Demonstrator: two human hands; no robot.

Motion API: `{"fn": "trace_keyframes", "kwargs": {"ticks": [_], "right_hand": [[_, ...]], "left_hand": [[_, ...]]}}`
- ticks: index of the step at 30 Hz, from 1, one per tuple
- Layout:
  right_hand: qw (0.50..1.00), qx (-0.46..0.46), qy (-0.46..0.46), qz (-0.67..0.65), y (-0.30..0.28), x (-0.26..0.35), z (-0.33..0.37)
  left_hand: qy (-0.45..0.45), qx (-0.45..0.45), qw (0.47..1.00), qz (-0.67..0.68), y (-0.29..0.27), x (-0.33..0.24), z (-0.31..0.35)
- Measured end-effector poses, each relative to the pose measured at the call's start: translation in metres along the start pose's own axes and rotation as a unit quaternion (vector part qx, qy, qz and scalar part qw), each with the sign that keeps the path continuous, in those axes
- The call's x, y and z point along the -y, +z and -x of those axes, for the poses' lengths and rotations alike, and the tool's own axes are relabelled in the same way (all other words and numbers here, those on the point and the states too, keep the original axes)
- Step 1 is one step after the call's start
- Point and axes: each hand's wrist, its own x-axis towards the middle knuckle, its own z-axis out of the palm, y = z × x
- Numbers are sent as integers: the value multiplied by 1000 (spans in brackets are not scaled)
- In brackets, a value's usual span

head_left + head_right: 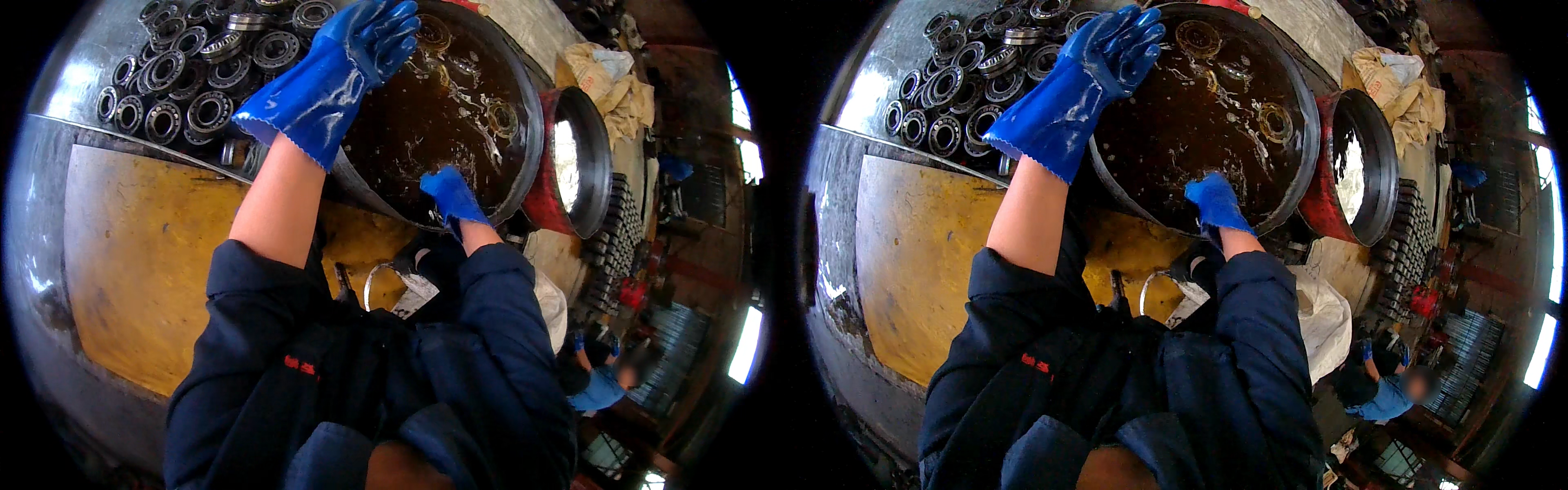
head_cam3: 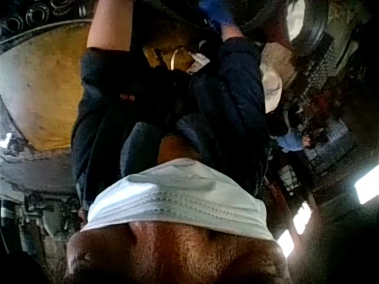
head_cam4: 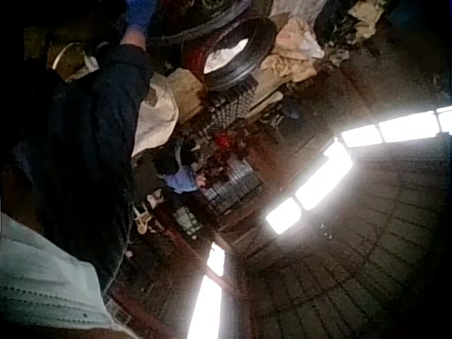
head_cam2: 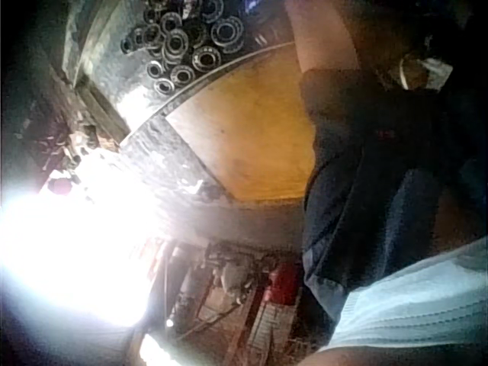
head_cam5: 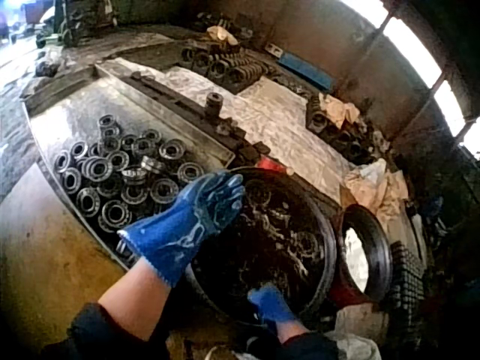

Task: The person repeatedly dips metal bearings into a dark liquid in a bucket, rubs them by hand, and places them into a metal tray. The process is repeated for multiple bearings throughout the clip.

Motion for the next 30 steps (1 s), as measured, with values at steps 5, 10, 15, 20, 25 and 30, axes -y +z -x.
{"fn": "trace_keyframes", "kwargs": {"ticks": [5, 10, 15, 20, 25, 30], "right_hand": [[854, 127, -134, 487, -25, 73, 14], [949, 75, -69, 299, -11, 25, -4], [998, 54, 13, 28, 1, -14, -8], [847, 164, -127, 490, -16, 70, 19], [949, 59, -99, 293, -12, 32, 9], [999, 15, 50, 8, -9, 21, 11]], "left_hand": [[-1, -28, 1000, -14, -2, 0, -1], [13, -4, 999, -34, -5, -3, 5], [3, -3, 1000, -14, -5, -2, -1], [19, 5, 1000, -12, -13, -1, 5], [9, -21, 1000, -19, -5, -5, 1], [28, 60, 998, -1, -17, -1, 2]]}}
